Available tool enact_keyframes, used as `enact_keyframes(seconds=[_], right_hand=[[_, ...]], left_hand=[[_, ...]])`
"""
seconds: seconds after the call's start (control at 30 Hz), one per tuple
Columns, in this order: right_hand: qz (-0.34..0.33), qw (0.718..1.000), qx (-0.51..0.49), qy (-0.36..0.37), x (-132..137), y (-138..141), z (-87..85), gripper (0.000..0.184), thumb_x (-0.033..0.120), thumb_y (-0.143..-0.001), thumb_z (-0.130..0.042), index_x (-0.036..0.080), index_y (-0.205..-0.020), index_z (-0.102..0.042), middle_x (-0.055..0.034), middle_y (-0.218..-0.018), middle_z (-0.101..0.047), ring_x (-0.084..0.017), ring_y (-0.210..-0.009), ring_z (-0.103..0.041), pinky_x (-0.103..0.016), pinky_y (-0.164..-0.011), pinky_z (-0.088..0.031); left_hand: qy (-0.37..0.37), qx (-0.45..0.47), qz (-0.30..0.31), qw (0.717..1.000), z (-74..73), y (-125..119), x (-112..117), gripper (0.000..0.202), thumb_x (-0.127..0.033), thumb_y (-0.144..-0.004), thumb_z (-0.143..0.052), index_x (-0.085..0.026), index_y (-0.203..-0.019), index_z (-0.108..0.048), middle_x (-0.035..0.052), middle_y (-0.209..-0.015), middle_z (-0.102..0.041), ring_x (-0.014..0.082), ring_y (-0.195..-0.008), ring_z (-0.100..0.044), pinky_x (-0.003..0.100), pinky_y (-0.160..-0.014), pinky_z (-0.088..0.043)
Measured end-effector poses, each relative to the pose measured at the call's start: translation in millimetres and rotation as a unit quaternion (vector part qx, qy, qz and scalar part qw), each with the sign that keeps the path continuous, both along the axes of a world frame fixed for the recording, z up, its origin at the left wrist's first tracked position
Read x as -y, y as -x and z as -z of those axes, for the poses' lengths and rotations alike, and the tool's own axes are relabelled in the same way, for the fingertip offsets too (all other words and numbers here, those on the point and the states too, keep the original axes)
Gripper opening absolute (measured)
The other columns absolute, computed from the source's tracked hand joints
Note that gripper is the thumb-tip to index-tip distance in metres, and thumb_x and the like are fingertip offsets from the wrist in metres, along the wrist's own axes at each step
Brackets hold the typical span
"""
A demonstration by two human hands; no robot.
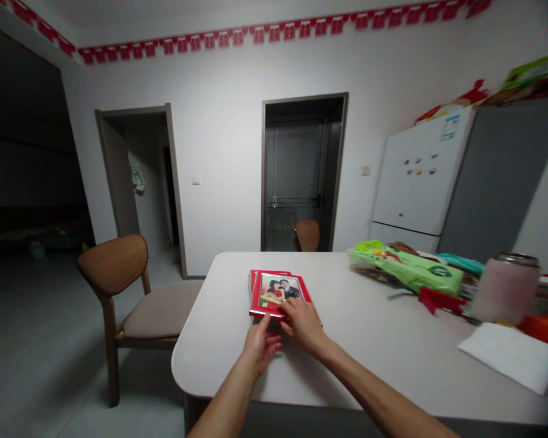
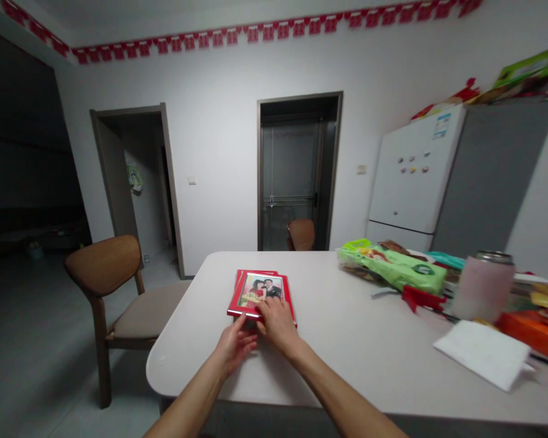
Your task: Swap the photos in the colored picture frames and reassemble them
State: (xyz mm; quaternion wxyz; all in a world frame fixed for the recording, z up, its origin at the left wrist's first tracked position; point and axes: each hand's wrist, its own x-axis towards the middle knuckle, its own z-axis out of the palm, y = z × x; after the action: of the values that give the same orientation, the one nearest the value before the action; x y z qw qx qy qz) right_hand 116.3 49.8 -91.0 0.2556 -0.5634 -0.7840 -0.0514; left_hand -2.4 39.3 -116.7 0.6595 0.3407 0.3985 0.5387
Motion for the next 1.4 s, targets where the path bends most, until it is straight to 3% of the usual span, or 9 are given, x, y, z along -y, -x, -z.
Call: enact_keyframes(seconds=[0.2,0.33,0.4,0.5,0.6,0.67,0.83,1.03,1.4], right_hand=[[-0.076,0.981,-0.173,0.032,46,-11,-10.7,0.038,0.02,-0.062,-0.054,0.018,-0.101,-0.052,-0.0077,-0.105,-0.052,-0.021,-0.099,-0.044,-0.036,-0.086,-0.032],[-0.055,0.851,-0.519,0.063,81,-25,-24.5,0.051,0.035,-0.069,-0.05,0.021,-0.117,-0.04,-0.0056,-0.12,-0.044,-0.019,-0.109,-0.04,-0.034,-0.089,-0.032],[-0.056,0.745,-0.659,0.083,101,-29,-29.2,0.052,0.041,-0.071,-0.048,0.024,-0.118,-0.037,-0.0037,-0.115,-0.049,-0.018,-0.103,-0.045,-0.031,-0.081,-0.039],[-0.11,0.603,-0.783,0.104,126,-29,-27.7,0.047,0.045,-0.072,-0.045,0.021,-0.112,-0.042,-0.0026,-0.1,-0.059,-0.016,-0.086,-0.054,-0.028,-0.069,-0.044],[-0.136,0.542,-0.815,0.151,136,-30,-13.2,0.042,0.042,-0.071,-0.046,0.013,-0.1,-0.052,-0.0043,-0.082,-0.064,-0.016,-0.072,-0.058,-0.028,-0.067,-0.044],[-0.131,0.567,-0.795,0.171,134,-33,0.9,0.039,0.04,-0.071,-0.046,0.01,-0.095,-0.055,-0.0052,-0.078,-0.065,-0.016,-0.069,-0.058,-0.028,-0.066,-0.044],[-0.034,0.793,-0.586,0.167,117,-47,28.8,0.032,0.035,-0.079,-0.044,0.013,-0.101,-0.05,-0.0053,-0.096,-0.058,-0.015,-0.081,-0.055,-0.032,-0.071,-0.045],[0.056,0.869,-0.453,0.19,93,-65,37.4,0.03,0.032,-0.08,-0.044,0.016,-0.105,-0.048,-0.0046,-0.106,-0.051,-0.017,-0.09,-0.052,-0.037,-0.075,-0.045],[0.09,0.965,-0.199,0.147,62,-61,41.6,0.034,0.012,-0.06,-0.046,0.014,-0.091,-0.059,-0.0086,-0.088,-0.057,-0.018,-0.085,-0.05,-0.026,-0.077,-0.036]], left_hand=[[-0.099,0.031,-0.057,0.993,-9.8,-28,28,0.037,-0.039,-0.063,-0.06,-0.014,-0.09,-0.056,0.0035,-0.084,-0.064,0.0178,-0.077,-0.059,0.026,-0.067,-0.045],[-0.206,-0.108,0.002,0.973,-28.8,-28,72,0.033,-0.033,-0.067,-0.058,-0.015,-0.096,-0.056,0.004,-0.09,-0.064,0.0201,-0.087,-0.057,0.029,-0.077,-0.044],[-0.32,-0.293,0.033,0.9,-38.0,-25,94,0.03,-0.032,-0.074,-0.049,-0.016,-0.099,-0.055,0.0048,-0.092,-0.063,0.0213,-0.088,-0.057,0.034,-0.077,-0.045],[-0.526,-0.446,0.028,0.723,-42.7,-20,120,0.039,-0.023,-0.074,-0.046,-0.019,-0.113,-0.045,0.0057,-0.111,-0.055,0.0208,-0.101,-0.051,0.036,-0.085,-0.042],[-0.638,-0.521,-0.002,0.567,-32.4,-16,132,0.046,-0.018,-0.072,-0.046,-0.016,-0.118,-0.04,0.0077,-0.117,-0.05,0.0208,-0.106,-0.047,0.035,-0.086,-0.043],[-0.658,-0.559,-0.007,0.504,-19.7,-14,132,0.046,-0.018,-0.072,-0.044,-0.013,-0.118,-0.04,0.0093,-0.116,-0.051,0.0209,-0.105,-0.048,0.033,-0.082,-0.046],[-0.651,-0.605,-0.006,0.459,13.1,-14,120,0.044,-0.016,-0.073,-0.04,-0.012,-0.116,-0.041,0.01,-0.114,-0.053,0.021,-0.104,-0.049,0.034,-0.08,-0.047],[-0.625,-0.636,0.024,0.452,30.6,-26,113,0.045,-0.01,-0.069,-0.038,-0.015,-0.113,-0.046,0.0081,-0.114,-0.053,0.0206,-0.106,-0.047,0.034,-0.082,-0.045],[-0.445,-0.657,0.109,0.599,31.1,-36,106,0.045,-0.023,-0.072,-0.048,-0.017,-0.116,-0.044,0.0061,-0.121,-0.046,0.0212,-0.112,-0.04,0.037,-0.094,-0.034]])
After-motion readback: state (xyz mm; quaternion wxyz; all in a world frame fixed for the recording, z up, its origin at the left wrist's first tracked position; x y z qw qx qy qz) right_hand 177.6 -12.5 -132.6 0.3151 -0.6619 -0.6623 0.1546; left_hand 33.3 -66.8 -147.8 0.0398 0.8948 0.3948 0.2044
